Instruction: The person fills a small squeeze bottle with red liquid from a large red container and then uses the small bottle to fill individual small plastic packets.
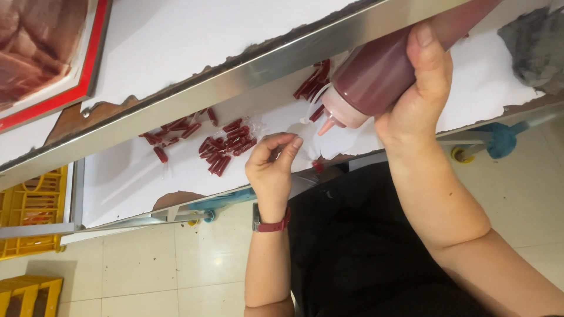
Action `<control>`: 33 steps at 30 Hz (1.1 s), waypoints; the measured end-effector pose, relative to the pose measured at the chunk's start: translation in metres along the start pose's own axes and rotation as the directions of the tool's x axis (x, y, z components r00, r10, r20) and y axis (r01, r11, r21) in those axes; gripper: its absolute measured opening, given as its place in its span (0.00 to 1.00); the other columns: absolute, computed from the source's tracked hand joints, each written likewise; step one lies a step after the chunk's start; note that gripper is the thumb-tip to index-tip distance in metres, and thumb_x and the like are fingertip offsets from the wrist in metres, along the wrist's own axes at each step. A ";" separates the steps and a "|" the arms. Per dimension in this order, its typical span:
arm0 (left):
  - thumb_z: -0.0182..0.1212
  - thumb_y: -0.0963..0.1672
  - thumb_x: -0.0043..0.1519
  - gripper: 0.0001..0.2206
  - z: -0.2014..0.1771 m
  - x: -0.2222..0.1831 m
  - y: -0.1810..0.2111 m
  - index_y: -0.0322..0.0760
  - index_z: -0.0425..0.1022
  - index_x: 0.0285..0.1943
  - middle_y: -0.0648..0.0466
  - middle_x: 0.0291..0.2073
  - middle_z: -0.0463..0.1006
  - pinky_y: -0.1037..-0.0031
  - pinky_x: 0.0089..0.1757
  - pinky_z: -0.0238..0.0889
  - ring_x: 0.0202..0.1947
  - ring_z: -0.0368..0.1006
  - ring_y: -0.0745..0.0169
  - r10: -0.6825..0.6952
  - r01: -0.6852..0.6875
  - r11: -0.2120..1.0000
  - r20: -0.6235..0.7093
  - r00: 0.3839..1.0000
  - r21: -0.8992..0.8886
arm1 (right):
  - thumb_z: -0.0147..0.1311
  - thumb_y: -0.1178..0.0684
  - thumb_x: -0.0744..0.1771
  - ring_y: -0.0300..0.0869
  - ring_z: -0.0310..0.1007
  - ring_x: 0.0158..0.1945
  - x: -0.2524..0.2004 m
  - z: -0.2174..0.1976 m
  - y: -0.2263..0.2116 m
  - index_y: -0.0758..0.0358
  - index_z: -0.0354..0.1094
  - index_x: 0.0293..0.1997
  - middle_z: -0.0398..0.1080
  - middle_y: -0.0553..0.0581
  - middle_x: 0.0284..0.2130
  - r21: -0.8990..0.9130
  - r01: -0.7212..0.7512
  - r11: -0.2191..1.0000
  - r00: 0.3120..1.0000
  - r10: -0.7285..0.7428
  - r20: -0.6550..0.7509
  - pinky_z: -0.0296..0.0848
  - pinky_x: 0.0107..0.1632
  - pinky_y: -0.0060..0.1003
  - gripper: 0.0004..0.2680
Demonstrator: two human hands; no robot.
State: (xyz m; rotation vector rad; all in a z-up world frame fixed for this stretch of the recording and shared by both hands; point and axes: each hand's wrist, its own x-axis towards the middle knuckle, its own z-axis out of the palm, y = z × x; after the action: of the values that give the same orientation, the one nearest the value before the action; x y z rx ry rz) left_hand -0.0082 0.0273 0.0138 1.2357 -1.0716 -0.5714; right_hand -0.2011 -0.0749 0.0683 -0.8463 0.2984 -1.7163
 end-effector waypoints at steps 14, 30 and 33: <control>0.70 0.36 0.59 0.08 0.023 -0.001 -0.002 0.27 0.80 0.46 0.50 0.43 0.81 0.75 0.48 0.74 0.44 0.78 0.64 -0.029 0.031 0.999 0.112 0.993 -0.019 | 0.64 0.47 0.70 0.41 0.69 0.51 -0.011 -0.001 0.018 0.67 0.58 0.62 0.67 0.57 0.49 -0.073 0.033 0.997 0.999 -0.031 0.041 0.71 0.57 0.38 0.20; 0.70 0.34 0.53 0.44 0.045 0.066 -0.048 0.28 0.45 0.78 0.41 0.42 0.83 0.69 0.47 0.76 0.43 0.81 0.57 -0.203 0.214 0.977 0.262 0.943 -0.013 | 0.68 0.61 0.68 0.39 0.77 0.47 0.039 -0.008 0.060 0.67 0.68 0.52 0.75 0.55 0.45 -0.424 0.122 0.898 0.969 -0.015 0.247 0.77 0.54 0.34 0.11; 0.71 0.34 0.57 0.38 0.050 0.064 -0.060 0.23 0.55 0.77 0.46 0.56 0.78 0.70 0.48 0.75 0.46 0.81 0.56 -0.130 0.156 0.986 0.306 0.943 -0.061 | 0.70 0.61 0.67 0.38 0.76 0.46 0.052 -0.022 0.076 0.67 0.70 0.49 0.75 0.54 0.44 -0.479 0.158 0.864 0.968 -0.039 0.248 0.76 0.51 0.33 0.10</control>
State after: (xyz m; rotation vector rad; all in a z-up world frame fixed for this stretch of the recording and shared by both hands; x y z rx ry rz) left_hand -0.0139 -0.0673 -0.0231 1.1824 -1.2034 -0.9317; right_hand -0.1647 -0.1520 0.0276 -1.4516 0.5606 -1.6350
